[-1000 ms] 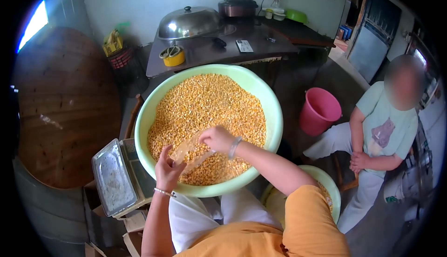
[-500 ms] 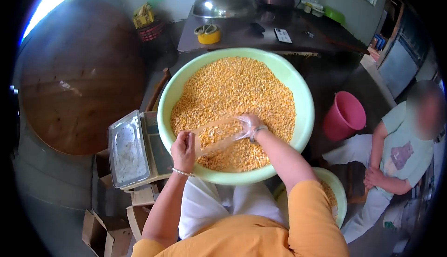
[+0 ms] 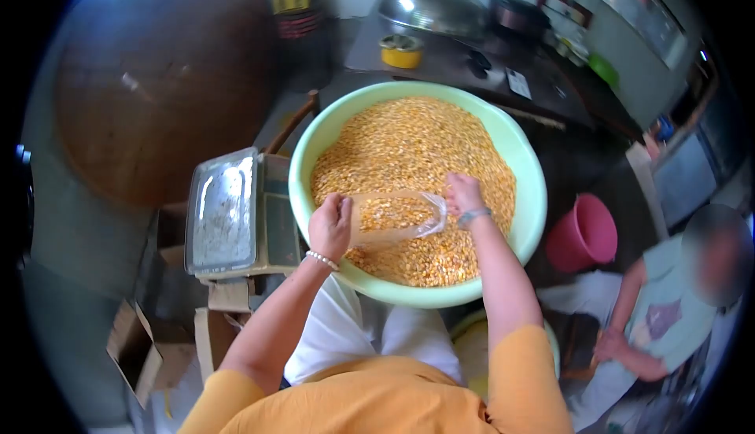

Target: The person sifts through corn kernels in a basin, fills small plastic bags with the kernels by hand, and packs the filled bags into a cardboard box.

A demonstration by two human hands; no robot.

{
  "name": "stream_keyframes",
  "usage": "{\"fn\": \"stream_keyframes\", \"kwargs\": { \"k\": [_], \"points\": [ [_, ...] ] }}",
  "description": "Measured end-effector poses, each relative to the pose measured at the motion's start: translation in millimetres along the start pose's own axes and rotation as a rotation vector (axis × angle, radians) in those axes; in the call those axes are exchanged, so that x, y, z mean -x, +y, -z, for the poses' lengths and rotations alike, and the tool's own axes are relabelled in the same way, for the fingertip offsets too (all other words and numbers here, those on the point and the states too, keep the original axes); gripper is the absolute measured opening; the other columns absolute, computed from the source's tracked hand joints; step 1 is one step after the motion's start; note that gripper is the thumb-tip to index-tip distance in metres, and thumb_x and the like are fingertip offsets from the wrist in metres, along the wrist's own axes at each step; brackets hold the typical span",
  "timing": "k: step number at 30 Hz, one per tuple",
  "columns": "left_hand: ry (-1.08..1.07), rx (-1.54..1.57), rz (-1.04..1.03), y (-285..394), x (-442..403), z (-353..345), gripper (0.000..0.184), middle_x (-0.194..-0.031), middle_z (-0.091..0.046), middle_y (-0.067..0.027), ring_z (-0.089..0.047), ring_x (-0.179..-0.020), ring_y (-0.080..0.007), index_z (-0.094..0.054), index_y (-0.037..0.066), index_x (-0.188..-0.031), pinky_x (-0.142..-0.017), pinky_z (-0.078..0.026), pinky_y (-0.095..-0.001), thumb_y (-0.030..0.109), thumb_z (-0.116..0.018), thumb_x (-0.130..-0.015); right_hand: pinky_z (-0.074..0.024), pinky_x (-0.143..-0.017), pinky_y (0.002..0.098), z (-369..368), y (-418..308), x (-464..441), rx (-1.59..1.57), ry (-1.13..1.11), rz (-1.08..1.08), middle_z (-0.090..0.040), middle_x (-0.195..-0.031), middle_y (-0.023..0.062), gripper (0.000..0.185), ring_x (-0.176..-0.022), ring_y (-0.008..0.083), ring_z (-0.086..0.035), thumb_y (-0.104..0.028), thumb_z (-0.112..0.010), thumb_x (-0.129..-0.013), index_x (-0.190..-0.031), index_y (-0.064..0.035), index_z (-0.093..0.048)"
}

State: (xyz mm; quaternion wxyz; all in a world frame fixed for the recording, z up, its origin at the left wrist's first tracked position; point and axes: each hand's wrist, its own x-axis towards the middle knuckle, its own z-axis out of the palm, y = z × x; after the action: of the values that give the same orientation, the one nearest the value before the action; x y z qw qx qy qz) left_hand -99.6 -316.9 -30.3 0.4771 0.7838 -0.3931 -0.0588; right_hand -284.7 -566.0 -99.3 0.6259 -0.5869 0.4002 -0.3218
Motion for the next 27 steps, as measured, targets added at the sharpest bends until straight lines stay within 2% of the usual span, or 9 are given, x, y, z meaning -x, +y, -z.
{"fn": "stream_keyframes", "kwargs": {
  "k": [3,7,9,12,16,19,23,26,27],
  "points": [
    [0.048,-0.056,0.028,0,-2,-4,0.022,-0.068,-0.061,-0.0181,-0.059,-0.065,-0.0370,-0.054,0.007,-0.088,-0.060,-0.045,-0.0469,0.028,-0.049,-0.090,-0.0253,-0.030,0.0221,-33,-84,37,-0.082,-0.178,-0.008,-0.041,-0.052,-0.0030,0.026,-0.034,0.0063,-0.033,-0.028,-0.054,-0.089,-0.074,-0.0078,-0.053],
    [0.029,-0.006,0.091,9,0,4,0.022,-0.069,-0.060,-0.0188,-0.059,-0.068,-0.0377,-0.055,0.007,-0.085,-0.062,-0.045,-0.0450,0.027,-0.051,-0.088,-0.0341,-0.037,0.0246,-97,-101,62,0.323,-0.554,0.036,-0.048,-0.055,-0.0021,0.024,-0.042,0.0079,-0.043,-0.026,-0.056,-0.088,-0.078,-0.0049,-0.061],
    [0.026,0.017,0.098,8,1,4,0.022,-0.069,-0.060,-0.0187,-0.059,-0.068,-0.0375,-0.055,0.006,-0.084,-0.062,-0.045,-0.0448,0.028,-0.052,-0.088,-0.0445,-0.051,0.0288,-146,-142,113,0.802,-0.508,0.161,-0.058,-0.062,0.0036,0.021,-0.054,0.0158,-0.056,-0.023,-0.057,-0.086,-0.081,-0.0047,-0.066],
    [0.083,0.077,0.067,7,4,7,0.021,-0.071,-0.060,-0.0192,-0.059,-0.068,-0.0371,-0.055,0.005,-0.083,-0.062,-0.045,-0.0438,0.026,-0.054,-0.087,-0.0490,-0.064,0.0329,-158,-78,71,0.928,-0.468,0.337,-0.064,-0.073,0.0100,0.017,-0.066,0.0231,-0.062,-0.020,-0.058,-0.083,-0.081,-0.0049,-0.066],
    [0.127,0.099,0.008,-1,4,3,0.021,-0.069,-0.060,-0.0184,-0.058,-0.067,-0.0372,-0.054,0.006,-0.086,-0.061,-0.045,-0.0443,0.027,-0.053,-0.088,-0.0503,-0.070,0.0371,-143,-97,87,0.965,-0.321,0.721,-0.065,-0.086,0.0130,0.015,-0.076,0.0270,-0.062,-0.018,-0.058,-0.081,-0.088,-0.0088,-0.067],
    [0.083,0.021,0.044,2,3,4,0.023,-0.066,-0.060,-0.0163,-0.059,-0.064,-0.0359,-0.054,0.008,-0.088,-0.059,-0.046,-0.0439,0.030,-0.054,-0.088,-0.0504,-0.071,0.0377,-103,-84,76,1.042,-0.002,0.999,-0.064,-0.087,0.0140,0.018,-0.079,0.0291,-0.062,-0.019,-0.058,-0.081,-0.092,-0.0080,-0.067],
    [-0.037,0.072,0.054,13,7,17,0.024,-0.069,-0.062,-0.0134,-0.060,-0.067,-0.0339,-0.057,0.008,-0.088,-0.061,-0.047,-0.0397,0.031,-0.060,-0.082,-0.0505,-0.073,0.0398,-50,-42,58,1.302,0.084,0.805,-0.064,-0.088,0.0149,0.024,-0.081,0.0297,-0.062,-0.020,-0.065,-0.076,-0.093,-0.0039,-0.066],
    [-0.135,-0.035,-0.025,10,10,18,0.027,-0.070,-0.063,-0.0132,-0.062,-0.069,-0.0315,-0.059,0.009,-0.093,-0.065,-0.048,-0.0404,0.031,-0.064,-0.078,-0.0493,-0.079,0.0400,-37,-36,63,1.031,-0.086,0.223,-0.059,-0.104,0.0150,0.036,-0.094,0.0271,-0.058,-0.027,-0.068,-0.075,-0.104,-0.0072,-0.061],
    [-0.169,-0.078,-0.055,8,10,18,0.027,-0.071,-0.064,-0.0136,-0.063,-0.070,-0.0311,-0.059,0.009,-0.095,-0.066,-0.048,-0.0407,0.030,-0.064,-0.078,-0.0480,-0.083,0.0403,-25,-31,52,0.736,-0.138,-0.039,-0.054,-0.116,0.0152,0.043,-0.104,0.0257,-0.054,-0.032,-0.067,-0.076,-0.113,-0.0115,-0.057]
  ]
}}
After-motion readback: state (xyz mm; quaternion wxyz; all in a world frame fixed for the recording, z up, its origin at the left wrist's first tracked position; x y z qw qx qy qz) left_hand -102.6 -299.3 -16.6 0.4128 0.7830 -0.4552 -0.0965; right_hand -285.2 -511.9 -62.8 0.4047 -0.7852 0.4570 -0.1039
